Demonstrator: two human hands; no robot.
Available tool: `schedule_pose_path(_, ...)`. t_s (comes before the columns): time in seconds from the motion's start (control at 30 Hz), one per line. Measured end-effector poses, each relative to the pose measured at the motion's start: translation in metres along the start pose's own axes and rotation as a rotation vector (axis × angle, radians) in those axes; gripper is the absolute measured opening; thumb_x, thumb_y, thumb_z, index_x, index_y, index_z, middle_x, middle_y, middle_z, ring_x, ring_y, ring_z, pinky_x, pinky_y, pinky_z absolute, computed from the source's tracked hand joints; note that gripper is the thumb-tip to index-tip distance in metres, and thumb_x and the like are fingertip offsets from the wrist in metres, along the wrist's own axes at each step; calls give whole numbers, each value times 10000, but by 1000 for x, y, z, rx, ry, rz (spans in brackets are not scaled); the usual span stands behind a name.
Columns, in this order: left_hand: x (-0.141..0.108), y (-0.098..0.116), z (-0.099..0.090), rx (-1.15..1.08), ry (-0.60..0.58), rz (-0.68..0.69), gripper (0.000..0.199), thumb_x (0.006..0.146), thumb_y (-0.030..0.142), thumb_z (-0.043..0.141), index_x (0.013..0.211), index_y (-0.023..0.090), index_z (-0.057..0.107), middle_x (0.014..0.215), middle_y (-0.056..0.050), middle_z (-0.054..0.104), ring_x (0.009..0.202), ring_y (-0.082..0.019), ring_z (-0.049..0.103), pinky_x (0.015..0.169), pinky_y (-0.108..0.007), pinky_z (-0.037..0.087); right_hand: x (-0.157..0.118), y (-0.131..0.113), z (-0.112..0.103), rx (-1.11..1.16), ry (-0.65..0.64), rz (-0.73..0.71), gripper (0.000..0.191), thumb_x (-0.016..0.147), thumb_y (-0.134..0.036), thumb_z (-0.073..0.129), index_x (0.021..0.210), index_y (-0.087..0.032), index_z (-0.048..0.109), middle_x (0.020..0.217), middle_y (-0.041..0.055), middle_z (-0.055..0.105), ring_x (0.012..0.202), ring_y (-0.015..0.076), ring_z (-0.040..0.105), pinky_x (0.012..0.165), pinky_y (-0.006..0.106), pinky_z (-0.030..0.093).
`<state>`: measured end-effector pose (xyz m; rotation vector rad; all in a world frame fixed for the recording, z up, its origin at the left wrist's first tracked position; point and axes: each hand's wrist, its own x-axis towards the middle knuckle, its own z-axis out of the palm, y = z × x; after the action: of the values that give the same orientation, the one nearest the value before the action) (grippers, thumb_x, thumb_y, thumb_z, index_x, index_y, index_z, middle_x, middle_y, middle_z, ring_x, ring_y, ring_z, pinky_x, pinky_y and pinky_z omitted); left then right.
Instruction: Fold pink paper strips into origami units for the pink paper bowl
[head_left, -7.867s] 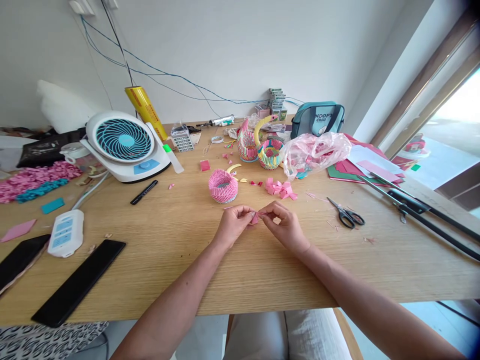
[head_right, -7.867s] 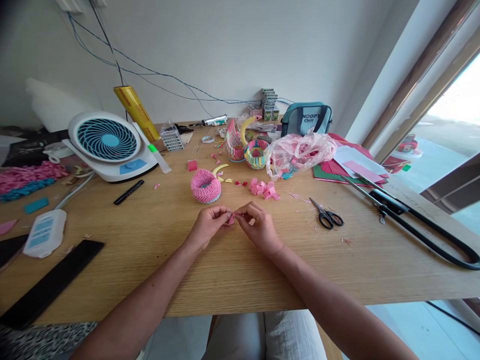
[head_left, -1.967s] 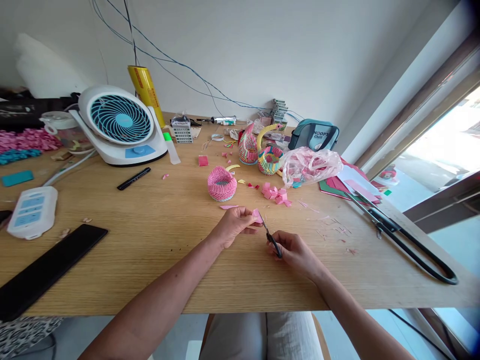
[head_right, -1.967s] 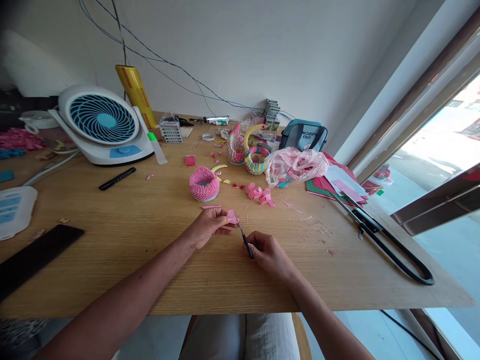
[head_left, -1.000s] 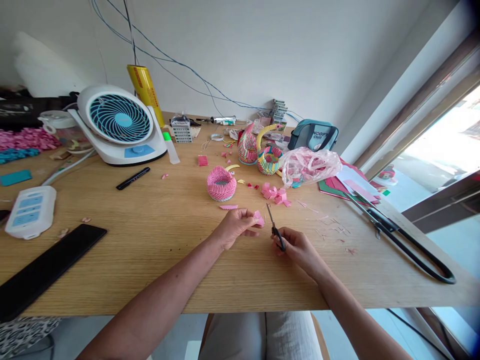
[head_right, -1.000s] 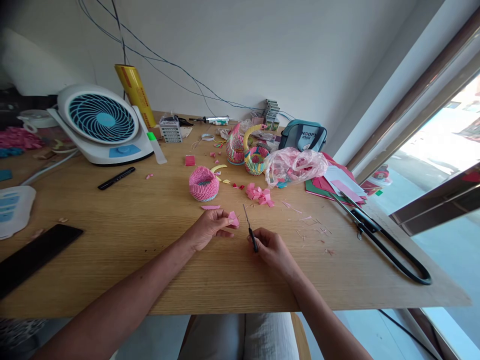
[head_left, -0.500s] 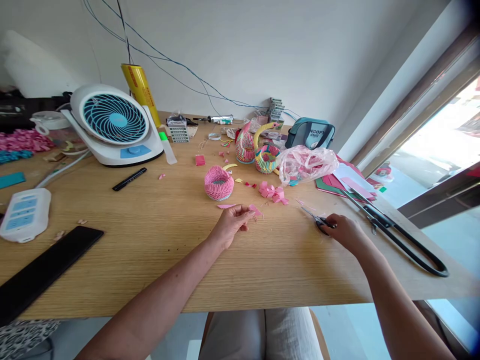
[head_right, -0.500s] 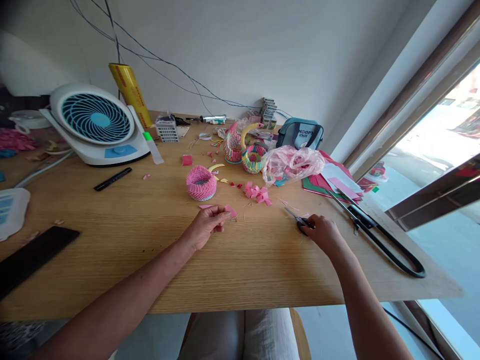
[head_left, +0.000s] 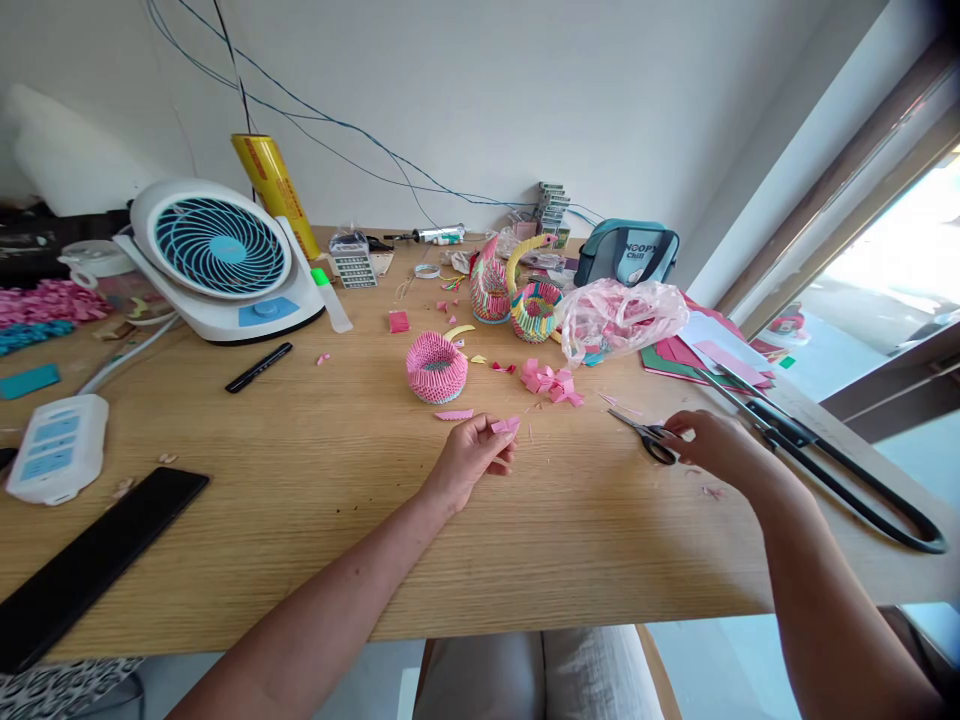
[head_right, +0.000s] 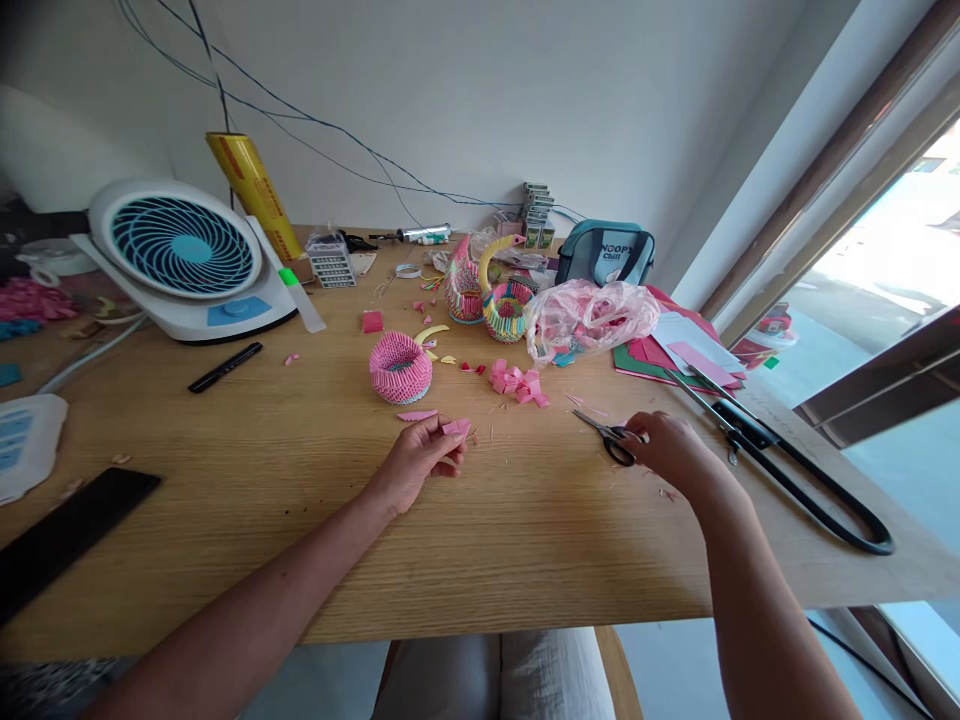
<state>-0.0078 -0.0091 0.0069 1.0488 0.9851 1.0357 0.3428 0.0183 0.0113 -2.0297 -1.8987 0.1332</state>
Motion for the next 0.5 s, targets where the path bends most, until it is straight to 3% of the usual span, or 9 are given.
schedule_pose_path(0.1,0,-4,2,47,-3,32,371,716,487,723,742,160,548,703,16,559,568,-74,512,467,-177,480,-13,-55,9,389,-19,-84,327,802,-495,598,881,-192,690,847,100,695,654,191,608,605,307,437)
schedule_pose_path(0.2,-1,-7,3,75,17,63,365,719,472,723,707,167,523,624,38,513,542,-73,483,461,-172,471,-28,-124,32,906,-361,-158,380,783,-535,642,943,-191,663,776,50,660,661,173,605,624,299,474)
schedule_pose_path(0.27,-2,-9,4,85,23,82,353,725,465,719,711,167,531,604,40,514,546,-78,495,470,-177,476,-35,-157,47,1122,-485,-149,386,736,-532,705,891,-182,655,766,25,640,631,135,574,612,276,472)
schedule_pose_path(0.37,-3,-9,2,96,14,84,342,723,465,723,743,157,577,635,20,564,576,-91,538,496,-191,492,-42,-176,63,1332,-479,-61,380,695,-522,753,802,-181,624,736,-3,622,615,104,546,608,251,462)
schedule_pose_path(0.5,-3,-7,0,143,-35,91,332,760,470,692,832,147,654,721,-20,624,638,-115,579,522,-206,510,-44,-170,65,1409,-451,-17,386,684,-527,763,749,-187,592,694,-21,603,610,98,542,612,247,455)
